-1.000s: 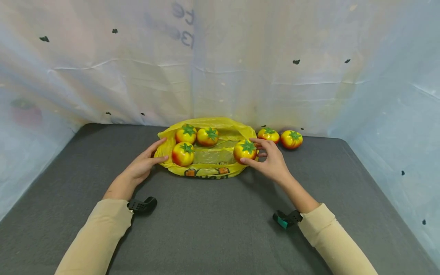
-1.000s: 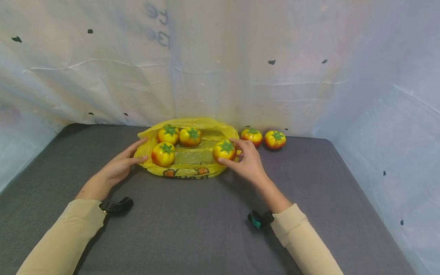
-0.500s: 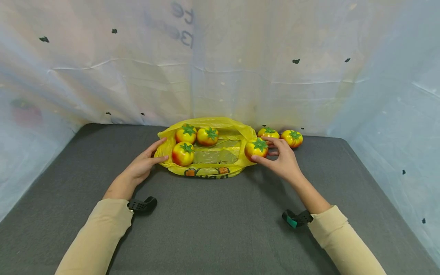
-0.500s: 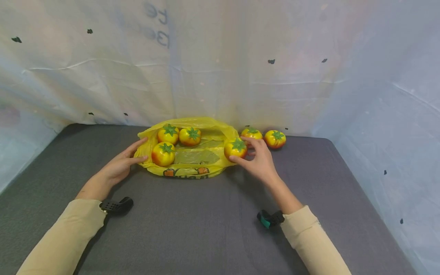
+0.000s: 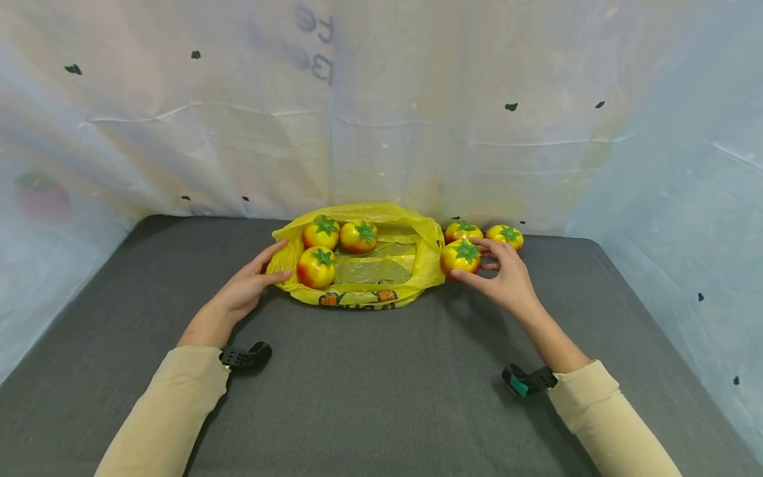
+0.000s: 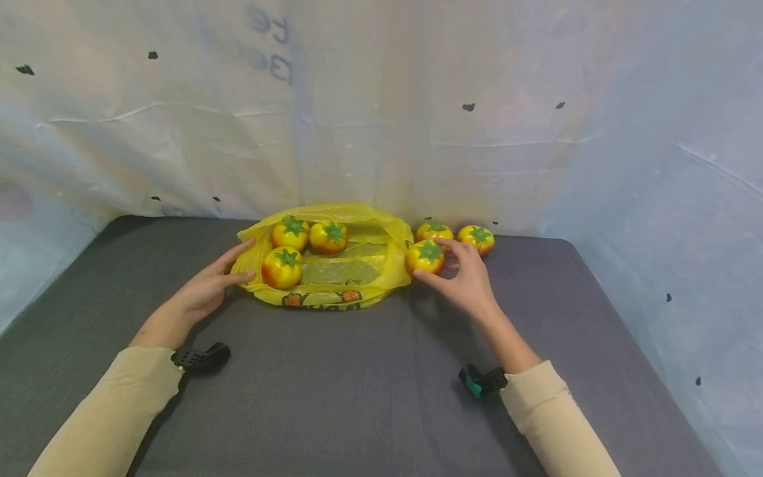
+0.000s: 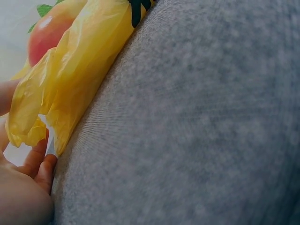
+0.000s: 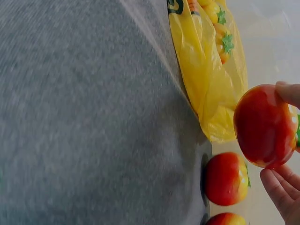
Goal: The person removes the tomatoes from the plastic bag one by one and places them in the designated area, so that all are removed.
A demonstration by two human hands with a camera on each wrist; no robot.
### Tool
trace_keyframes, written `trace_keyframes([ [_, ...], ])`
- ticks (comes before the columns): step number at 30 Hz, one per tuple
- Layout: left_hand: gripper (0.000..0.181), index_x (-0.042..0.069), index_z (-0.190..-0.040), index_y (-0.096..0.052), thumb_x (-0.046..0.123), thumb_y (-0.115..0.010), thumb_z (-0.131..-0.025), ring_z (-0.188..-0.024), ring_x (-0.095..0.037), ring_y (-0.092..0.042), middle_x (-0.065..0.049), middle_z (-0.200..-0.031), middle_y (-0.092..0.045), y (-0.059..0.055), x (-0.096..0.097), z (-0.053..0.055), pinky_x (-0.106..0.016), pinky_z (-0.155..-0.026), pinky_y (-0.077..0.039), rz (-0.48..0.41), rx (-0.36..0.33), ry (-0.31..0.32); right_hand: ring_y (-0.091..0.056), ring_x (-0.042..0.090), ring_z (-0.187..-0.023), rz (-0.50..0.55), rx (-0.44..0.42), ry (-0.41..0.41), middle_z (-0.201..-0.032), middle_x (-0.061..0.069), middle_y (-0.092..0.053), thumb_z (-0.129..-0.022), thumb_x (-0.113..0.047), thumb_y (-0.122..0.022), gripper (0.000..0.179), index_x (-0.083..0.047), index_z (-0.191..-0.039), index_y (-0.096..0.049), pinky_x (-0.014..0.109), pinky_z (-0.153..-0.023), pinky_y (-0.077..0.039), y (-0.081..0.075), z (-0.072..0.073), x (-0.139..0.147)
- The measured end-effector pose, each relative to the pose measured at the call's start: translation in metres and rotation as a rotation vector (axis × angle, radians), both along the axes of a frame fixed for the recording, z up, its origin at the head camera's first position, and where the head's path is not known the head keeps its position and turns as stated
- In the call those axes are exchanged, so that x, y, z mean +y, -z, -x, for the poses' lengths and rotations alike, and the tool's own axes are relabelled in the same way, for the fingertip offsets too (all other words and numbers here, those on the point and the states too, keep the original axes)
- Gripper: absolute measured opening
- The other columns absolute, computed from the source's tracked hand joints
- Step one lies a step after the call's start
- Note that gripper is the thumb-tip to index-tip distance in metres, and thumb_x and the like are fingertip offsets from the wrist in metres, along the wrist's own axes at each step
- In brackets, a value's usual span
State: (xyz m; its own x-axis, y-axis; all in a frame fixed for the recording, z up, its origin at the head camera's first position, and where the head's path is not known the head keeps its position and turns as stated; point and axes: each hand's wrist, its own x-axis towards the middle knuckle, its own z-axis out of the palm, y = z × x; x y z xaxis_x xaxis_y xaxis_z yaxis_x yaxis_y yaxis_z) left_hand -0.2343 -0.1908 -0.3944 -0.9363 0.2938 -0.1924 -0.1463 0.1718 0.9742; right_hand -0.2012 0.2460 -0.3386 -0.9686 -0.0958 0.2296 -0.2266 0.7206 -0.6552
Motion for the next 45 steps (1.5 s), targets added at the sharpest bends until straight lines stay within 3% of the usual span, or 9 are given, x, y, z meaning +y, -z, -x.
trace_keyframes([
  [17, 0.076, 0.03, -0.156, -0.007, 0.021, -0.056, -0.098, -0.145, -0.03, 0.02, -0.001, -0.159, 0.021, 0.002, -0.001, 0.0, -0.066, -0.11, 0.008, 0.003, -0.003, 0.001, -0.052, 0.036, -0.111, -0.013, 0.006, 0.08, -0.124, 0.022, -0.046, -0.083, -0.034, -0.075, 0.068, -0.007, -0.139, -0.048, 0.052, -0.094, -0.047, 0.008, -0.001, 0.029],
  [45, 0.077, 0.03, -0.156, -0.007, 0.02, -0.056, -0.098, -0.145, -0.029, 0.021, -0.001, -0.159, 0.022, -0.001, 0.0, -0.001, -0.065, -0.11, 0.009, 0.002, -0.001, 0.001, -0.048, 0.045, -0.116, -0.042, -0.077, 0.183, -0.129, 0.028, -0.04, -0.086, -0.044, -0.069, 0.075, -0.003, -0.143, -0.041, 0.054, -0.094, -0.045, 0.015, -0.004, 0.072],
])
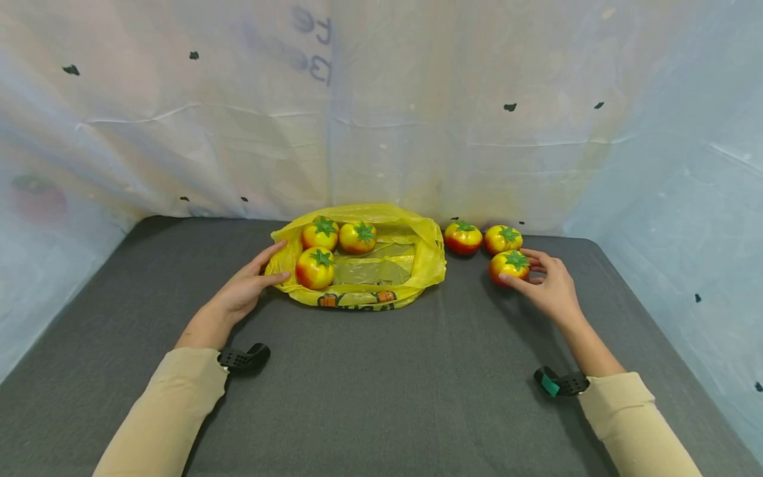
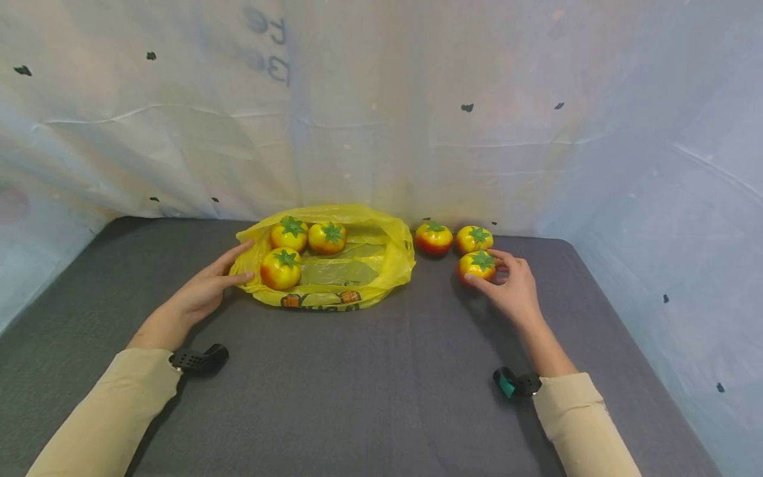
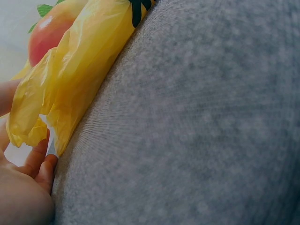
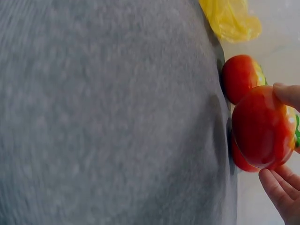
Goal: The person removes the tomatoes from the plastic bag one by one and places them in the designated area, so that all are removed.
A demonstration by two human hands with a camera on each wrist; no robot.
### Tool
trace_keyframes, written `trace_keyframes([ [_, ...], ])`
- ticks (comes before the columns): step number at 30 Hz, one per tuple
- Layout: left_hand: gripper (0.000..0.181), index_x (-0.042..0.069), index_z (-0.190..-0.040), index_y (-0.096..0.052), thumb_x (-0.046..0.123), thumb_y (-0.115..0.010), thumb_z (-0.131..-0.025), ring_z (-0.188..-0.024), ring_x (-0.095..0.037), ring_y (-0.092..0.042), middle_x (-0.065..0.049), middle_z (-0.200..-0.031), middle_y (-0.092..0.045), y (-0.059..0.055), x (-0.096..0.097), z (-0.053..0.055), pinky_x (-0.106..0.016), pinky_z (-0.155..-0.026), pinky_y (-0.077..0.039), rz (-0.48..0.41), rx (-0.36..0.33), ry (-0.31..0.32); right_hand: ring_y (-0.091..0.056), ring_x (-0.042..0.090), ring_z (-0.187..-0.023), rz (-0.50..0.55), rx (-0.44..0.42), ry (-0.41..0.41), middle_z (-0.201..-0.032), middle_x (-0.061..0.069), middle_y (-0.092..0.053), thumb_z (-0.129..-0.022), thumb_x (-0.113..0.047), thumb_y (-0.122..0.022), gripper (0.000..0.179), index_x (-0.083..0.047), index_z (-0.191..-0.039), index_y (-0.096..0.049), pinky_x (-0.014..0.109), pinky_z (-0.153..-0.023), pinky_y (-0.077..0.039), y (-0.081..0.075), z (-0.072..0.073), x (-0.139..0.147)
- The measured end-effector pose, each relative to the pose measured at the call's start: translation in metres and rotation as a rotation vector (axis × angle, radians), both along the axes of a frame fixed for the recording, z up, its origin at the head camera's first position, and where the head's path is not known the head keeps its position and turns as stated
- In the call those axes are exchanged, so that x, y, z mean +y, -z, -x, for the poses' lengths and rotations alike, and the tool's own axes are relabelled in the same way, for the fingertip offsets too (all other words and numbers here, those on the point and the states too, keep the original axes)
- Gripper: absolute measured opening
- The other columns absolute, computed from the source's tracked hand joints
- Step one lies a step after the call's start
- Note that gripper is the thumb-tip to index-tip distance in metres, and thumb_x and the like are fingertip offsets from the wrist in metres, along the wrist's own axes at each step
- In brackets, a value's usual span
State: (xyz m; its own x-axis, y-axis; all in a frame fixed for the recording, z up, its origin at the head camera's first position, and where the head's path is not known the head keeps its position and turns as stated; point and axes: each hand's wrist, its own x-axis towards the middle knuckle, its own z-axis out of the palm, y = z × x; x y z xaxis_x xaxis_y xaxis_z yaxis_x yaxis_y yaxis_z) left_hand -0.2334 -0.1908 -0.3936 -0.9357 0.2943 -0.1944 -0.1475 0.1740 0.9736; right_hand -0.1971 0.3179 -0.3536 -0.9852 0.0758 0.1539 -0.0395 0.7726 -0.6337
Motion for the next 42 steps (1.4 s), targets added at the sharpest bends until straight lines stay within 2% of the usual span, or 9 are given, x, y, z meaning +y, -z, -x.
trace_keyframes([
  [10, 0.076, 0.03, -0.156, -0.008, 0.02, -0.056, -0.098, -0.145, -0.029, 0.022, -0.001, -0.159, 0.021, 0.0, 0.001, 0.001, -0.065, -0.111, 0.009, -0.01, -0.001, 0.001, -0.046, 0.046, -0.117, -0.008, 0.005, 0.032, -0.13, 0.03, -0.039, -0.087, -0.043, -0.068, 0.074, -0.002, -0.143, -0.041, 0.056, -0.093, -0.045, 0.006, 0.003, 0.016],
  [22, 0.076, 0.03, -0.156, -0.008, 0.02, -0.056, -0.098, -0.145, -0.029, 0.021, 0.0, -0.159, 0.021, 0.001, 0.002, 0.003, -0.065, -0.11, 0.009, -0.004, -0.004, -0.003, -0.043, 0.047, -0.12, -0.045, -0.023, 0.126, -0.13, 0.031, -0.041, -0.087, -0.047, -0.066, 0.077, -0.003, -0.144, -0.039, 0.059, -0.093, -0.038, 0.003, 0.007, 0.035],
  [29, 0.076, 0.03, -0.156, -0.009, 0.021, -0.057, -0.097, -0.146, -0.029, 0.019, -0.001, -0.159, 0.02, 0.001, 0.003, 0.003, -0.063, -0.112, 0.007, -0.004, -0.004, -0.005, -0.041, 0.047, -0.12, -0.038, -0.019, 0.165, -0.131, 0.033, -0.038, -0.088, -0.046, -0.065, 0.078, -0.001, -0.145, -0.037, 0.059, -0.094, -0.037, 0.008, 0.012, 0.042],
  [35, 0.076, 0.028, -0.156, -0.008, 0.019, -0.057, -0.097, -0.146, -0.03, 0.016, -0.003, -0.16, 0.019, 0.001, 0.003, 0.001, -0.062, -0.113, 0.006, -0.005, -0.008, -0.007, -0.039, 0.045, -0.123, 0.007, -0.015, 0.258, -0.135, 0.031, -0.037, -0.089, -0.042, -0.065, 0.076, -0.002, -0.147, -0.035, 0.057, -0.099, -0.035, 0.017, 0.02, 0.041],
  [42, 0.076, 0.027, -0.156, -0.008, 0.019, -0.057, -0.097, -0.147, -0.031, 0.013, -0.004, -0.16, 0.017, 0.001, 0.001, 0.002, -0.059, -0.115, 0.002, 0.005, 0.002, -0.012, -0.038, 0.041, -0.126, 0.088, -0.039, 0.367, -0.141, 0.028, -0.036, -0.09, -0.041, -0.063, 0.076, -0.005, -0.149, -0.031, 0.053, -0.104, -0.034, 0.019, 0.034, 0.038],
])
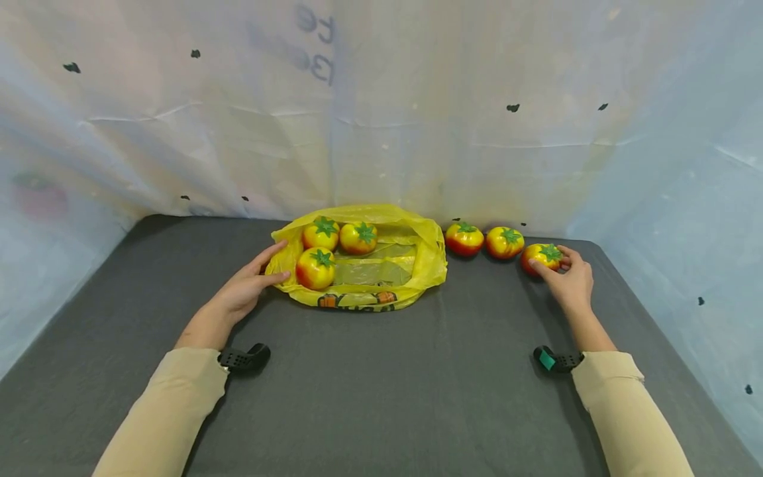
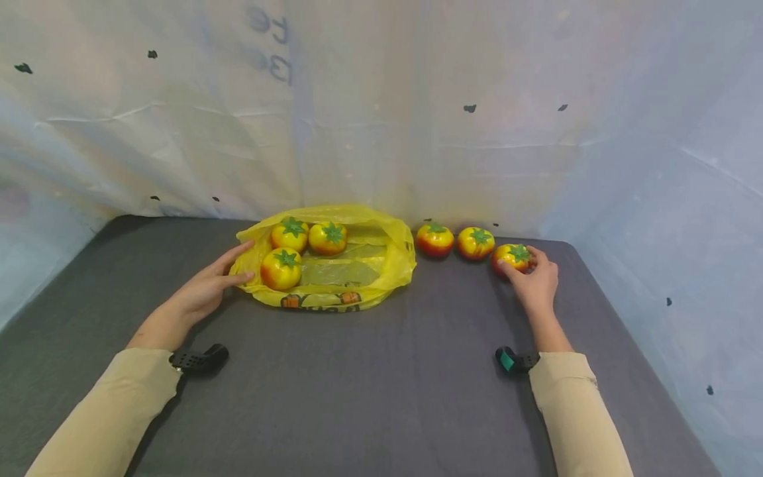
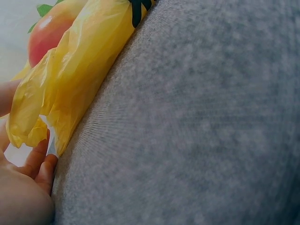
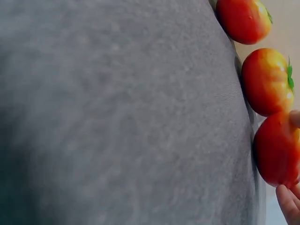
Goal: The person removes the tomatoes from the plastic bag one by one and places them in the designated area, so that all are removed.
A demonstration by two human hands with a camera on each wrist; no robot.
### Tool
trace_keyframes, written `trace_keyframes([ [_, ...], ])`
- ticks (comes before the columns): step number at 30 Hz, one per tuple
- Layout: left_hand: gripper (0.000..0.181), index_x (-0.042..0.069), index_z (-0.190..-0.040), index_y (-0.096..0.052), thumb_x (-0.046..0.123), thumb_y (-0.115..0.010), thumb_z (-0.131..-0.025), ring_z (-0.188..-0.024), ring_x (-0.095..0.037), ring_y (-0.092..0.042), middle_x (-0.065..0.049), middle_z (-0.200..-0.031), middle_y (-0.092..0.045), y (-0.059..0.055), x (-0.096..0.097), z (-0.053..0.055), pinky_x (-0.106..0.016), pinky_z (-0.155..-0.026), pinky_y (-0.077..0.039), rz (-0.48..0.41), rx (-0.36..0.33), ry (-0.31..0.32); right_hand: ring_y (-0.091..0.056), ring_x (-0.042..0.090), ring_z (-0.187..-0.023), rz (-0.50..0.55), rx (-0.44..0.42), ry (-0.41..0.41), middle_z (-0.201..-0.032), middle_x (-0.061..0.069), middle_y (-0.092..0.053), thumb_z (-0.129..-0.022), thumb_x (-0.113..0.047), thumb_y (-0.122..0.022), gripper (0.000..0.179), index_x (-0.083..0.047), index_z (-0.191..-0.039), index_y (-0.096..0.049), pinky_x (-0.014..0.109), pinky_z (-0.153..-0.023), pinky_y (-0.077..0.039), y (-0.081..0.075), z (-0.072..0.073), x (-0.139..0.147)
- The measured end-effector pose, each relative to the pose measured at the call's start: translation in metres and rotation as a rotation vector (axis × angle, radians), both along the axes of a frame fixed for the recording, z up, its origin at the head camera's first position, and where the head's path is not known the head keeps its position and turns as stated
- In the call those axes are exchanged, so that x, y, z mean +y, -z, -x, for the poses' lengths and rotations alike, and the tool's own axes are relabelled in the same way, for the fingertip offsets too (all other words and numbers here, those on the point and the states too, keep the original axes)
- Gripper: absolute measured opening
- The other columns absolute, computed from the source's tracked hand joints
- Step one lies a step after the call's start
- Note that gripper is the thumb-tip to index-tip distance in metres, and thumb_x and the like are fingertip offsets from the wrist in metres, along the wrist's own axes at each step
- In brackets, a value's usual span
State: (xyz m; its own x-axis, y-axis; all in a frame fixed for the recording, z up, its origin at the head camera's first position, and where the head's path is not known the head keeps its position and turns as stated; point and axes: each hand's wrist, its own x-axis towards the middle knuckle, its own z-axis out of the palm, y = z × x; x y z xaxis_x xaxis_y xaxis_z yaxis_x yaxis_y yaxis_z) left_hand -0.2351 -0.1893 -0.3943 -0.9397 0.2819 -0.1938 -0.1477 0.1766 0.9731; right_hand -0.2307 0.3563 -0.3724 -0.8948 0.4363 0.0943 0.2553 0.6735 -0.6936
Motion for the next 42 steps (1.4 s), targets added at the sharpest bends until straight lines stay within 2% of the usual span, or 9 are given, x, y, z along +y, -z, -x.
trace_keyframes([
  [7, 0.076, 0.027, -0.156, -0.008, 0.02, -0.057, -0.097, -0.147, -0.03, 0.012, -0.004, -0.16, 0.017, 0.0, 0.0, -0.001, -0.059, -0.115, 0.002, -0.005, 0.001, 0.001, -0.035, 0.042, -0.13, 0.045, -0.035, 0.038, -0.143, 0.028, -0.032, -0.092, -0.04, -0.06, 0.077, -0.004, -0.15, -0.026, 0.051, -0.107, -0.034, 0.0, 0.014, 0.0],
  [20, 0.075, 0.026, -0.156, -0.008, 0.019, -0.056, -0.098, -0.147, -0.03, 0.01, -0.005, -0.16, 0.016, -0.002, 0.001, -0.002, -0.057, -0.116, 0.0, -0.01, -0.003, -0.004, -0.032, 0.042, -0.131, 0.049, -0.042, 0.079, -0.144, 0.029, -0.028, -0.092, -0.041, -0.059, 0.08, -0.001, -0.15, -0.022, 0.05, -0.109, -0.032, -0.002, 0.035, 0.007],
  [27, 0.075, 0.027, -0.156, -0.009, 0.02, -0.056, -0.098, -0.147, -0.03, 0.012, -0.004, -0.16, 0.016, -0.002, 0.001, -0.002, -0.059, -0.115, 0.0, -0.013, 0.0, 0.001, -0.035, 0.042, -0.133, 0.062, -0.043, 0.084, -0.147, 0.028, -0.033, -0.09, -0.048, -0.059, 0.084, -0.003, -0.152, -0.022, 0.051, -0.109, -0.033, -0.001, 0.036, 0.011],
  [34, 0.075, 0.028, -0.156, -0.009, 0.02, -0.056, -0.098, -0.147, -0.031, 0.012, -0.004, -0.16, 0.017, -0.001, -0.001, -0.002, -0.059, -0.115, 0.001, -0.01, -0.001, -0.004, -0.036, 0.041, -0.131, 0.067, -0.003, 0.076, -0.147, 0.026, -0.035, -0.089, -0.051, -0.059, 0.084, -0.005, -0.152, -0.025, 0.053, -0.107, -0.033, -0.003, 0.032, 0.009],
  [42, 0.075, 0.028, -0.156, -0.01, 0.021, -0.057, -0.097, -0.147, -0.03, 0.014, -0.003, -0.16, 0.017, -0.001, -0.001, -0.001, -0.06, -0.114, 0.003, -0.004, 0.0, -0.005, -0.029, 0.033, -0.141, 0.104, 0.059, 0.086, -0.154, 0.017, -0.027, -0.089, -0.05, -0.059, 0.08, -0.013, -0.152, -0.028, 0.05, -0.111, -0.031, -0.015, 0.025, 0.005],
])
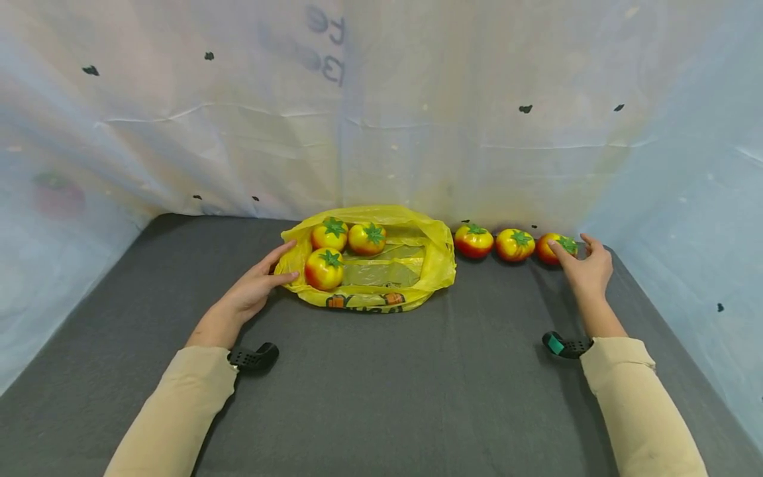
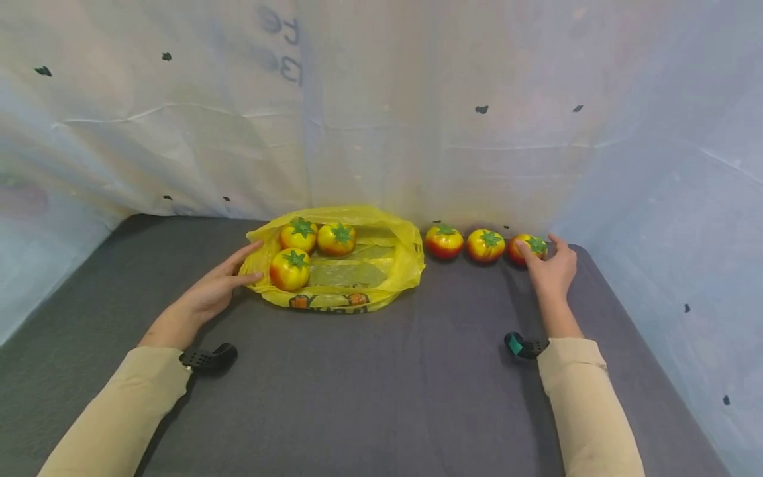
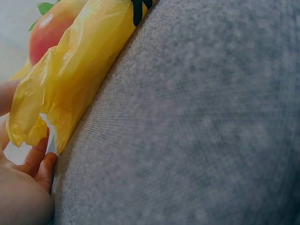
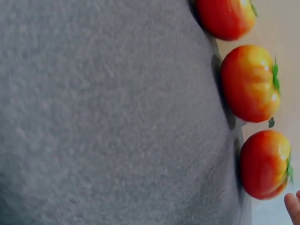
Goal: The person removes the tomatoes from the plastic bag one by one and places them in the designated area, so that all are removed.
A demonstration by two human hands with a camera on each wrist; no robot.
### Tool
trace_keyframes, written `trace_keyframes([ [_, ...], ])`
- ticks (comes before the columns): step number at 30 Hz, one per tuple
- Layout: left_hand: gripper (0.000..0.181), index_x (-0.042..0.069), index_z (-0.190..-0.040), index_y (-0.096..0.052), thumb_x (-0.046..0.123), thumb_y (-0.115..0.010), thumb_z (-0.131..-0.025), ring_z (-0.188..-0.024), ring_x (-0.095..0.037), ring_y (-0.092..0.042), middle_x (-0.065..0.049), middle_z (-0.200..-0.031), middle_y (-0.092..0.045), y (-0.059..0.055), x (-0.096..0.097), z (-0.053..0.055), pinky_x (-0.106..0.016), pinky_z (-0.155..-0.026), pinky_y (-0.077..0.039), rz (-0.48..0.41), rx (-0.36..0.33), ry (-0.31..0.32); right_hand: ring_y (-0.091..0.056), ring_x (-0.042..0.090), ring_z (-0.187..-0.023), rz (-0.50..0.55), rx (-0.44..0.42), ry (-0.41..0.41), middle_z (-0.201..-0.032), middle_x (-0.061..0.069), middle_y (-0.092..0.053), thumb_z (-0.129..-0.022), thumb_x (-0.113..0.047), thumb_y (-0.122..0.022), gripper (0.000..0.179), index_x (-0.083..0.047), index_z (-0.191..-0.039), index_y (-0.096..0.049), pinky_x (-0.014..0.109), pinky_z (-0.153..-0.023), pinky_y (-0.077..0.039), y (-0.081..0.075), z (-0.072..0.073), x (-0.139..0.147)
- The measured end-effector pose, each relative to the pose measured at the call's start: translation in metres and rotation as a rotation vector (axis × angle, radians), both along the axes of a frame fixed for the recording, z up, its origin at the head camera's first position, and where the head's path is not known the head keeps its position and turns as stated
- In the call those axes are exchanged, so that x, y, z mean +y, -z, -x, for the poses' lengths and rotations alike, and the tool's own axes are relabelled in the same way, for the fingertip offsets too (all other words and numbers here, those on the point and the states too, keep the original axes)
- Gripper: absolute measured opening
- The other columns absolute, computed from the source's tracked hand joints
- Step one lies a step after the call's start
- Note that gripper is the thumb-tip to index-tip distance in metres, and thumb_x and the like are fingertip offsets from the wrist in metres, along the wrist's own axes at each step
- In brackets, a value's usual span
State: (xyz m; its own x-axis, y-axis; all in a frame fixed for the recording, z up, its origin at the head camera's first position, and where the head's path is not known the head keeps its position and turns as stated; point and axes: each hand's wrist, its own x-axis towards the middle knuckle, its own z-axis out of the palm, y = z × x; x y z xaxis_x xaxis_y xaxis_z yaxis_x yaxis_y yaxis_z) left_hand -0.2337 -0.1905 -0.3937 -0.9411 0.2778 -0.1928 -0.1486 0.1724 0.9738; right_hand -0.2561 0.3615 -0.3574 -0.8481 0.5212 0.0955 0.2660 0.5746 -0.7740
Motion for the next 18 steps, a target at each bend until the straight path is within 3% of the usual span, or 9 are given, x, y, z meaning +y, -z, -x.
trace_keyframes([
  [6, 0.075, 0.028, -0.156, -0.01, 0.02, -0.057, -0.098, -0.146, -0.029, 0.015, -0.003, -0.16, 0.017, -0.001, 0.0, 0.0, -0.06, -0.114, 0.003, -0.004, -0.001, 0.003, -0.032, 0.026, -0.141, 0.026, 0.048, -0.001, -0.153, 0.012, -0.028, -0.087, -0.053, -0.06, 0.079, -0.016, -0.151, -0.032, 0.045, -0.109, -0.036, -0.007, -0.004, -0.009],
  [18, 0.075, 0.028, -0.156, -0.01, 0.02, -0.056, -0.098, -0.146, -0.029, 0.016, -0.003, -0.16, 0.017, -0.002, 0.001, -0.001, -0.062, -0.113, 0.005, -0.002, -0.005, 0.001, -0.038, 0.021, -0.137, 0.046, 0.197, -0.089, -0.15, 0.006, -0.036, -0.085, -0.05, -0.065, 0.071, -0.015, -0.144, -0.045, 0.043, -0.105, -0.041, -0.016, -0.011, -0.035],
])
